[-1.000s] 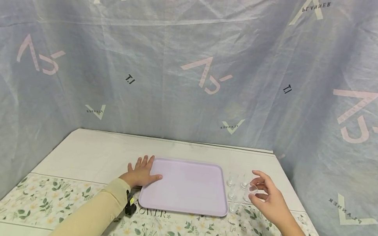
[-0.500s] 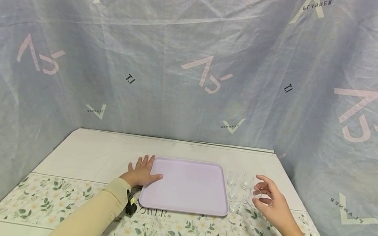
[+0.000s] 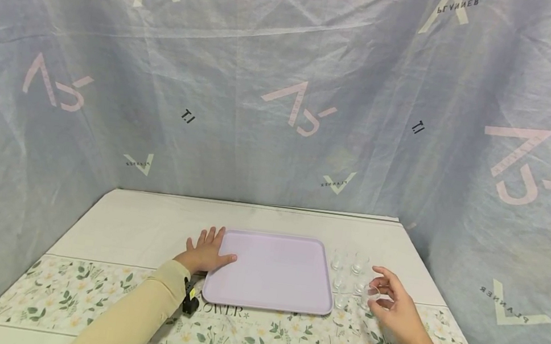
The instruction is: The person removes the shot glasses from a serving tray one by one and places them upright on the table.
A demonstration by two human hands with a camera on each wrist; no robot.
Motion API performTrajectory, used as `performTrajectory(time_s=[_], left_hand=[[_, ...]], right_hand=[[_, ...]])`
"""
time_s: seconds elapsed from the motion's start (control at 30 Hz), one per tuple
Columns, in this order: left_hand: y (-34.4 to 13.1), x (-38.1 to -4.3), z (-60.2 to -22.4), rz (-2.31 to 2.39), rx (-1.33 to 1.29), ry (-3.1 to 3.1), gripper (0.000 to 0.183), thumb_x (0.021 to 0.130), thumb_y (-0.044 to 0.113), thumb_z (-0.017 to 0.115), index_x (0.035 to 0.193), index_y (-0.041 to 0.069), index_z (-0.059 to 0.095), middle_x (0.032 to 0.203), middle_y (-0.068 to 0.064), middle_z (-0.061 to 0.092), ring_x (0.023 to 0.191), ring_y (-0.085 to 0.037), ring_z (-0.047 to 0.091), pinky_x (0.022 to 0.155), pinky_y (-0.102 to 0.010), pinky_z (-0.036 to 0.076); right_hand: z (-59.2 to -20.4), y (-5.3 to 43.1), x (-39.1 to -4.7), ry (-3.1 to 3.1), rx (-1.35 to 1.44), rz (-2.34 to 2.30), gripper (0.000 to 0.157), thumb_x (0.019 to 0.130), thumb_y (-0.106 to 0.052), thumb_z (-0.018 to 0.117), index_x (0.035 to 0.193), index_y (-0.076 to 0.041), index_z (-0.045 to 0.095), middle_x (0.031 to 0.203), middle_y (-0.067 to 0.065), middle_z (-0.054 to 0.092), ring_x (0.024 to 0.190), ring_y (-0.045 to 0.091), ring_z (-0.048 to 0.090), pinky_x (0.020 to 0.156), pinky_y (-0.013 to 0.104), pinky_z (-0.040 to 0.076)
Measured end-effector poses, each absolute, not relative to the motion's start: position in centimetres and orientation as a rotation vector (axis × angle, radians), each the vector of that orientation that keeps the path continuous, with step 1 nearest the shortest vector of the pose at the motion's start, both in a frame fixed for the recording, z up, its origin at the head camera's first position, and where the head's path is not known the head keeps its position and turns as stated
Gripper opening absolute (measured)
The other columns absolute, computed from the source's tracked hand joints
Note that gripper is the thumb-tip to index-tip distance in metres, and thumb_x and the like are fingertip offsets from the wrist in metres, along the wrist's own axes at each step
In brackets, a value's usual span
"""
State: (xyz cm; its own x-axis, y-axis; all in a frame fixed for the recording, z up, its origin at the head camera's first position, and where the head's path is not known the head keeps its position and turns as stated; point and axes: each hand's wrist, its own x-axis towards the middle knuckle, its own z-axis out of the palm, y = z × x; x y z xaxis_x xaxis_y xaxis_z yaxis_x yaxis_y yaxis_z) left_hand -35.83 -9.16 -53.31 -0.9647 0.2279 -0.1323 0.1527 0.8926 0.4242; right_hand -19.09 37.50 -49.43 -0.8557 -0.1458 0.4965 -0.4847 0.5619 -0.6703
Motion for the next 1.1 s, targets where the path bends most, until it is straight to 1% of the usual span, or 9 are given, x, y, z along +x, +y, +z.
performTrajectory(time_s=[0.2,0.4,0.6,0.83,1.1], left_hand=[[-9.3,-36.0,-53.5,0.636,0.287,2.879,0.108,0.09,0.073,0.053,0.164,0.014,0.001,0.168,-0.02,-0.004,0.154,-0.041,-0.01,0.113,-0.07,-0.013],[-9.4,-36.0,-53.6,0.621,0.28,2.885,0.107,0.09,0.073,0.053,0.164,0.014,0.002,0.168,-0.02,-0.004,0.154,-0.041,-0.01,0.113,-0.071,-0.012],[-9.3,-35.8,-53.4,0.635,0.273,2.876,0.107,0.09,0.072,0.054,0.164,0.015,0.001,0.168,-0.02,-0.004,0.154,-0.04,-0.01,0.114,-0.07,-0.012],[-9.1,-35.7,-53.3,0.629,0.272,2.877,0.108,0.09,0.073,0.054,0.164,0.016,0.001,0.168,-0.019,-0.004,0.154,-0.041,-0.01,0.113,-0.071,-0.012],[-9.0,-36.2,-54.2,0.609,0.25,2.895,0.109,0.088,0.076,0.053,0.164,0.019,0.001,0.169,-0.017,-0.004,0.154,-0.04,-0.009,0.113,-0.072,-0.01]], right_hand=[[-50.3,37.2,-19.2,-2.415,0.453,1.241,0.076,0.078,0.022,0.07,0.145,0.002,0.041,0.107,0.018,0.058,0.094,0.008,0.064,0.074,0.02,0.056],[-50.8,36.9,-19.3,-2.516,0.353,1.15,0.077,0.079,0.014,0.074,0.146,-0.003,0.042,0.109,0.012,0.06,0.096,0.008,0.063,0.075,0.024,0.057],[-51.1,37.1,-19.4,-2.565,0.328,1.064,0.077,0.079,0.011,0.076,0.146,-0.004,0.043,0.109,0.006,0.059,0.094,0.005,0.062,0.074,0.026,0.057],[-51.4,37.3,-19.2,-2.58,0.326,1.033,0.08,0.079,0.01,0.075,0.149,-0.005,0.038,0.111,0.005,0.057,0.094,0.001,0.059,0.074,0.025,0.056],[-51.8,37.7,-19.4,-2.589,0.33,1.064,0.082,0.08,0.011,0.076,0.15,-0.004,0.037,0.112,0.007,0.057,0.092,0.003,0.058,0.073,0.025,0.056]])
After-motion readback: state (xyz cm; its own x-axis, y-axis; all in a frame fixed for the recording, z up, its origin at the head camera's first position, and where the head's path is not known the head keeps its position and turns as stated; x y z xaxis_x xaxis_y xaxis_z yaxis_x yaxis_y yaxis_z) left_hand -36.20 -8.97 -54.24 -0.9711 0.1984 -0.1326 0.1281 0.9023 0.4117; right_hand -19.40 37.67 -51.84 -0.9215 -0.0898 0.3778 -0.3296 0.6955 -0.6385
